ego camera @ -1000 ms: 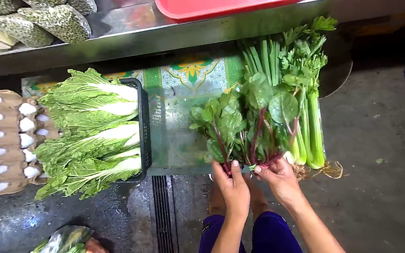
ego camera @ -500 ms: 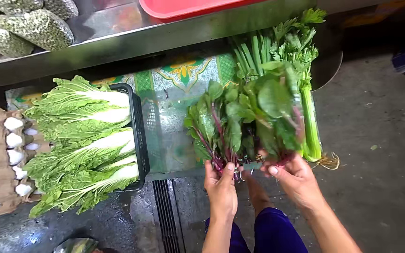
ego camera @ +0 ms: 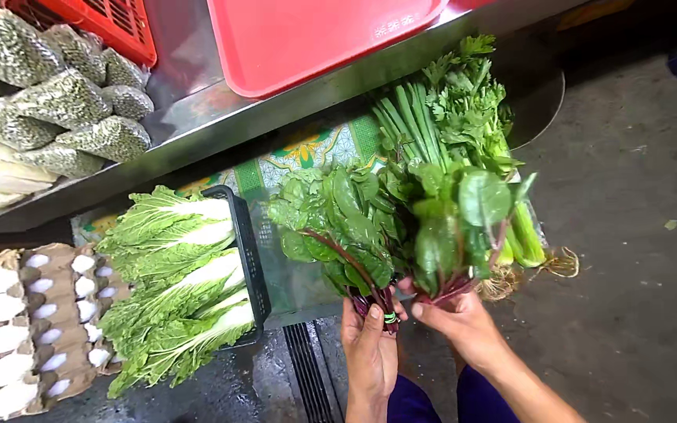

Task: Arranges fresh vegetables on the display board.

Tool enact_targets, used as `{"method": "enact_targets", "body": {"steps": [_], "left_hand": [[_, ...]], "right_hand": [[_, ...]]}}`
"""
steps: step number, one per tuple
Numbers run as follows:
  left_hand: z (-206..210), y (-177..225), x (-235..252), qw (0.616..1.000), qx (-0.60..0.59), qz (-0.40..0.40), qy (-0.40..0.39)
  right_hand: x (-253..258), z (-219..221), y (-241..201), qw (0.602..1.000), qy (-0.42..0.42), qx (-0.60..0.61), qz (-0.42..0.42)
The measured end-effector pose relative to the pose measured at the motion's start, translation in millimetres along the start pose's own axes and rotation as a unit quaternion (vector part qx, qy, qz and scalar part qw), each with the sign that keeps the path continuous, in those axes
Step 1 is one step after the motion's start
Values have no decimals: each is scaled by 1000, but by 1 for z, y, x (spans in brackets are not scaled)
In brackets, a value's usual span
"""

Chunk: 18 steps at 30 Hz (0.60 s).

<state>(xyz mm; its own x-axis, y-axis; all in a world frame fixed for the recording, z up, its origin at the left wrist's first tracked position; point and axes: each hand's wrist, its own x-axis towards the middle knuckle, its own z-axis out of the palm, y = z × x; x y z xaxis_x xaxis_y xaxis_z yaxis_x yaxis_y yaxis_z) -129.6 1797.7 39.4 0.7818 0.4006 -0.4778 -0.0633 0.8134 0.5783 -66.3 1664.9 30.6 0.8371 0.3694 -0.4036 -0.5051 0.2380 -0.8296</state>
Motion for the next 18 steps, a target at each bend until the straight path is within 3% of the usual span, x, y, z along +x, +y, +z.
{"method": "enact_targets", "body": {"steps": [3, 6, 13, 18], "left_hand": [[2, -5, -2, 1000, 8, 5, 17], [-1, -8, 0, 994, 62, 62, 68], [0, -39, 12, 936, 233, 196, 177], [13, -72, 19, 932, 217, 203, 207]], "right_hand": [[-4, 7, 4, 1000, 17, 3, 18], [-3, -7, 8, 988, 59, -141, 20], [13, -53, 11, 948, -13, -318, -17], [17, -60, 12, 951, 6, -307, -26]]}}
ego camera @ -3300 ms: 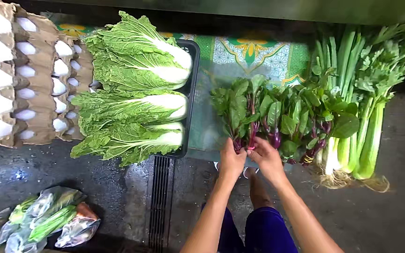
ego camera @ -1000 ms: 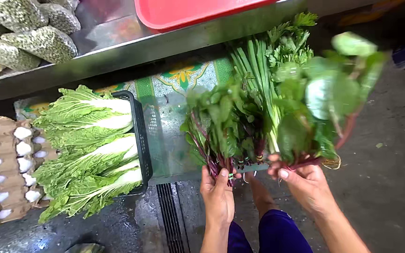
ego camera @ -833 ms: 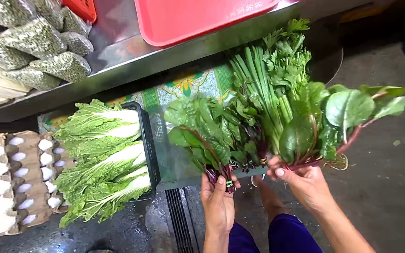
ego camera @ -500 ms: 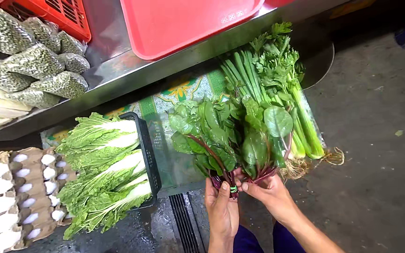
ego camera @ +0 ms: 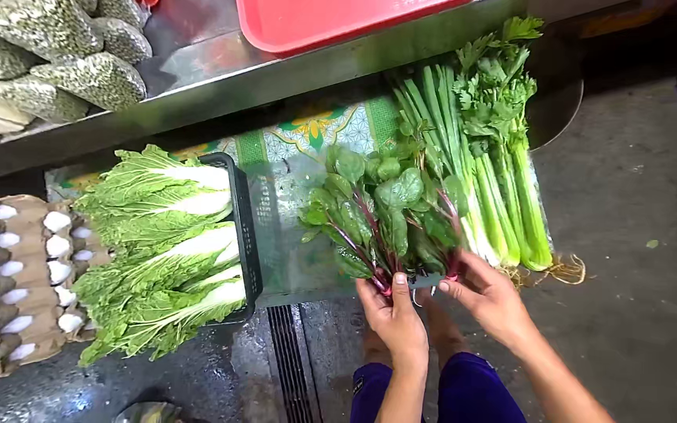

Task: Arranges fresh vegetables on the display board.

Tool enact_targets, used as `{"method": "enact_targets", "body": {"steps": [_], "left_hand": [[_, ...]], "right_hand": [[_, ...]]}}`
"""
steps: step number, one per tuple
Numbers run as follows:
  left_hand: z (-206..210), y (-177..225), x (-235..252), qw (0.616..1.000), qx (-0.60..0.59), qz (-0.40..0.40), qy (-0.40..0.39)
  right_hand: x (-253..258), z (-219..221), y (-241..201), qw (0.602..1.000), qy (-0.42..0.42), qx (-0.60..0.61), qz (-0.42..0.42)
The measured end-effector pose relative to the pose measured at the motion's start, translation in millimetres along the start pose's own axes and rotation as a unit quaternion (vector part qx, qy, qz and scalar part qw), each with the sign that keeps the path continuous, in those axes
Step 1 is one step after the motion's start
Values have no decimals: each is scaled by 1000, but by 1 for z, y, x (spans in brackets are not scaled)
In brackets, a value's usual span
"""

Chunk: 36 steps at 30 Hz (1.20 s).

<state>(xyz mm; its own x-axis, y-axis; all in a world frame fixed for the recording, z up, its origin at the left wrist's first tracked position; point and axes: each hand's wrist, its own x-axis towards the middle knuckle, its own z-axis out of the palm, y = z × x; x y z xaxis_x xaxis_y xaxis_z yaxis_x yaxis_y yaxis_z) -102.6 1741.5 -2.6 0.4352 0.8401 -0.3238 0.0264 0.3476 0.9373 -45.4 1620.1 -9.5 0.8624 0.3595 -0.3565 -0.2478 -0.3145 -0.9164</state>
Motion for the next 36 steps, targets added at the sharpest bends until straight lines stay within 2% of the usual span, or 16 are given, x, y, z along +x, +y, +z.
{"method": "enact_targets", "body": {"steps": [5, 9, 13, 19, 23, 25, 27, 28, 31, 36], "left_hand": [[10, -6, -11, 999, -16, -40, -5], [3, 28, -9, 994, -73, -81, -10], [-13, 51, 1, 992, -116, -44, -10], [-9, 44, 4, 994, -110, -8, 8], [7, 13, -5, 998, -58, 31, -9], [13, -14, -8, 998, -15, 46, -27], [17, -34, -9, 999, 23, 21, -35], [17, -39, -9, 999, 31, 6, -41], [14, -43, -7, 998, 37, -5, -45], [1, -39, -1, 998, 8, 5, -66]], "right_hand": [[-2, -1, 5, 991, 4, 127, 42], [-2, -8, 9, 955, -6, 292, 47], [-6, -23, -6, 915, -35, 401, 21], [-9, -31, -20, 883, -135, 449, -42], [-1, -19, -5, 921, -119, 370, -18], [4, -11, 2, 955, -82, 278, 57], [10, -3, 3, 977, -51, 156, 135], [13, 0, 4, 984, -45, 93, 147], [12, 1, 11, 993, -27, -25, 116], [6, 0, 15, 997, -3, -70, 40]]}}
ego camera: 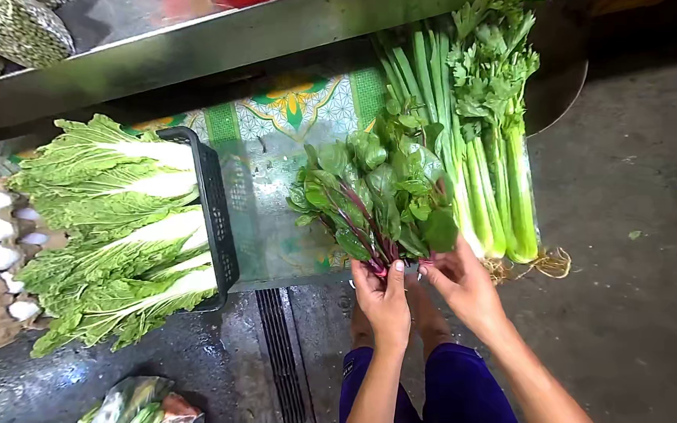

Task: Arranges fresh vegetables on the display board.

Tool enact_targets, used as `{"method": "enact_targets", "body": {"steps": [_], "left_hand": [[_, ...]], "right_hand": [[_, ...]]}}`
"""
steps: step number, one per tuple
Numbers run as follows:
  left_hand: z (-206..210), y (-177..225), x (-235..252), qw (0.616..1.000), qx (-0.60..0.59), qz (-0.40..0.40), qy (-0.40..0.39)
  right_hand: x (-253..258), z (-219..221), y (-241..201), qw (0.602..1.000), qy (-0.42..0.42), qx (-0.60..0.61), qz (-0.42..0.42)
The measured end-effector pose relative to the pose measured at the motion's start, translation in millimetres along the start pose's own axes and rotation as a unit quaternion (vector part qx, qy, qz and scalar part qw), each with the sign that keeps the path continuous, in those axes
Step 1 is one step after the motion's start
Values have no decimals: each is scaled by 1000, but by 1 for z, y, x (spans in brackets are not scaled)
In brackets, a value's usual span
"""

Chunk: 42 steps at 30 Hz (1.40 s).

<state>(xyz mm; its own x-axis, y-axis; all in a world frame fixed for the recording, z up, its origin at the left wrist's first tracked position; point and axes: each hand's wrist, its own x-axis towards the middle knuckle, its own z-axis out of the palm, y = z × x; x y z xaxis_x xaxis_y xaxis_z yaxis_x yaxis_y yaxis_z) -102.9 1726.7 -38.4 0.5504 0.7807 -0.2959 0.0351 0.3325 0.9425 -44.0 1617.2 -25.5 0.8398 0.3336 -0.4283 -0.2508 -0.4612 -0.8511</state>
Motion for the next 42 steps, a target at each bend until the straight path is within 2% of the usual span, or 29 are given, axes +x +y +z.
{"method": "enact_targets", "body": {"steps": [4, 7, 10, 11, 13, 15, 18, 22, 27, 31, 33, 36, 38, 40, 42], "left_hand": [[-9, -7, 6, 1000, 5, -8, -12], [-14, 5, 7, 998, -34, -52, -3], [-21, 34, 8, 989, -114, -91, -11], [-25, 43, 10, 986, -141, -91, -16], [-36, 63, 16, 981, -176, -76, -24], [-52, 83, 26, 983, -175, -49, -34], [-79, 107, 43, 986, -160, -4, -43], [-108, 127, 56, 986, -154, 23, -52], [-125, 129, 54, 985, -167, 15, -49], [-130, 121, 49, 980, -194, -12, -47], [-133, 118, 47, 977, -204, -25, -48], [-140, 115, 48, 977, -202, -33, -52], [-146, 113, 50, 979, -194, -36, -55], [-150, 113, 52, 980, -186, -38, -59], [-151, 115, 54, 980, -183, -38, -63]], "right_hand": [[6, 0, 11, 1000, 17, -17, 11], [6, -4, 6, 989, -3, 138, 57], [4, -15, 3, 912, -63, 397, 79], [3, -20, 2, 889, -87, 445, 62], [1, -29, -4, 871, -115, 478, 14], [-1, -38, -12, 891, -103, 441, -34], [-3, -48, -22, 929, -40, 357, -86], [8, -62, -18, 963, 57, 249, -87], [25, -69, -4, 976, 125, 179, 21], [31, -64, 13, 984, 123, 69, 107], [21, -58, 11, 984, 137, -41, 102], [-6, -36, -9, 968, 176, -179, 10], [-23, -7, -23, 979, 118, -166, -11], [-26, 30, -23, 988, 14, -149, 27], [-16, 66, -6, 983, -12, -173, 62]]}}
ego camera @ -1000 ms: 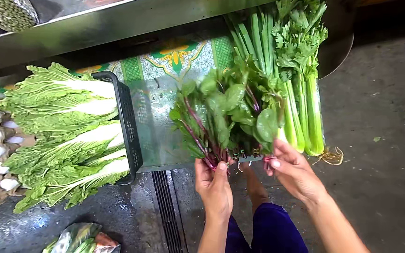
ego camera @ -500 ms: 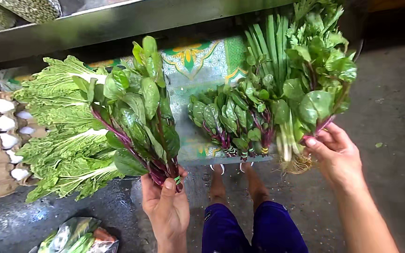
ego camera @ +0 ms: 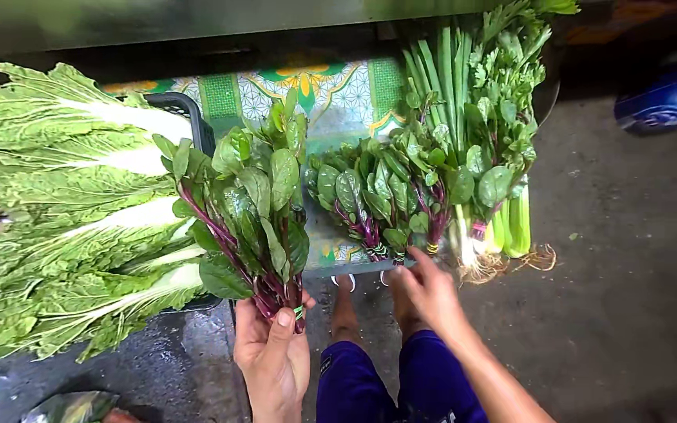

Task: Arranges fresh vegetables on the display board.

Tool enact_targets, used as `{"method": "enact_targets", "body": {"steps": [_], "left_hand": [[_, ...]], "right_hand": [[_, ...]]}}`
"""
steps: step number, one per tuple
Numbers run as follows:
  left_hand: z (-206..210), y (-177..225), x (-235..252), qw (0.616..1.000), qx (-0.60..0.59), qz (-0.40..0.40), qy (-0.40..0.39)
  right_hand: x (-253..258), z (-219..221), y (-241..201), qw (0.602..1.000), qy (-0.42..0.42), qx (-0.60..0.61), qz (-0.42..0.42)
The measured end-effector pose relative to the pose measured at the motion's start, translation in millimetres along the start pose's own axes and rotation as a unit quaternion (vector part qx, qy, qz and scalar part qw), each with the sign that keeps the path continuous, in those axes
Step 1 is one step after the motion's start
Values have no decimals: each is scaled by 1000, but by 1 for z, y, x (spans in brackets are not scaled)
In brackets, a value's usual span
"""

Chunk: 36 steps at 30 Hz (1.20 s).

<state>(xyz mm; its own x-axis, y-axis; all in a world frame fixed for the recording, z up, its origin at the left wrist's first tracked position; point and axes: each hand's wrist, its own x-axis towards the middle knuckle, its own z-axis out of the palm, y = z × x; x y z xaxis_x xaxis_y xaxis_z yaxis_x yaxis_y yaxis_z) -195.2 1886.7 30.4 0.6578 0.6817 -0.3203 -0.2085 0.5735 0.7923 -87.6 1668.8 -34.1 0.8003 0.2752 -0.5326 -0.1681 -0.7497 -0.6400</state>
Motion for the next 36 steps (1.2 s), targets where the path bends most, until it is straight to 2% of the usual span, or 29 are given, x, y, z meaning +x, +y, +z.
{"method": "enact_targets", "body": {"steps": [2, 5, 9, 11, 13, 17, 22, 25, 28, 34, 36], "left_hand": [[-1, 3, 1, 1000, 3, 0, -8], [-7, 7, -3, 1000, 2, -10, -16], [-18, 15, -8, 999, -5, -25, -22], [-20, 22, -11, 999, -10, -28, -22], [-20, 28, -12, 999, -19, -23, -23], [-20, 43, -14, 998, -42, 2, -42], [-26, 65, -15, 997, -38, 26, -60], [-32, 71, -14, 997, -18, 34, -69], [-36, 72, -11, 996, 0, 43, -76], [-33, 66, -6, 996, -5, 40, -82], [-31, 61, -4, 996, -14, 39, -85]], "right_hand": [[15, 28, 6, 999, 30, -18, 21], [21, 34, 2, 996, 72, 13, 49], [5, -2, -20, 972, 61, 216, 71], [-6, -21, -29, 950, 40, 308, 38], [-17, -31, -37, 938, 17, 345, -9], [-29, -19, -60, 937, 20, 333, -107], [-31, 35, -91, 933, 51, 287, -211], [-25, 72, -100, 934, 23, 299, -194], [-12, 94, -106, 937, -3, 320, -140], [36, 77, -101, 960, 21, 250, -120], [52, 69, -100, 968, 3, 217, -123]]}}
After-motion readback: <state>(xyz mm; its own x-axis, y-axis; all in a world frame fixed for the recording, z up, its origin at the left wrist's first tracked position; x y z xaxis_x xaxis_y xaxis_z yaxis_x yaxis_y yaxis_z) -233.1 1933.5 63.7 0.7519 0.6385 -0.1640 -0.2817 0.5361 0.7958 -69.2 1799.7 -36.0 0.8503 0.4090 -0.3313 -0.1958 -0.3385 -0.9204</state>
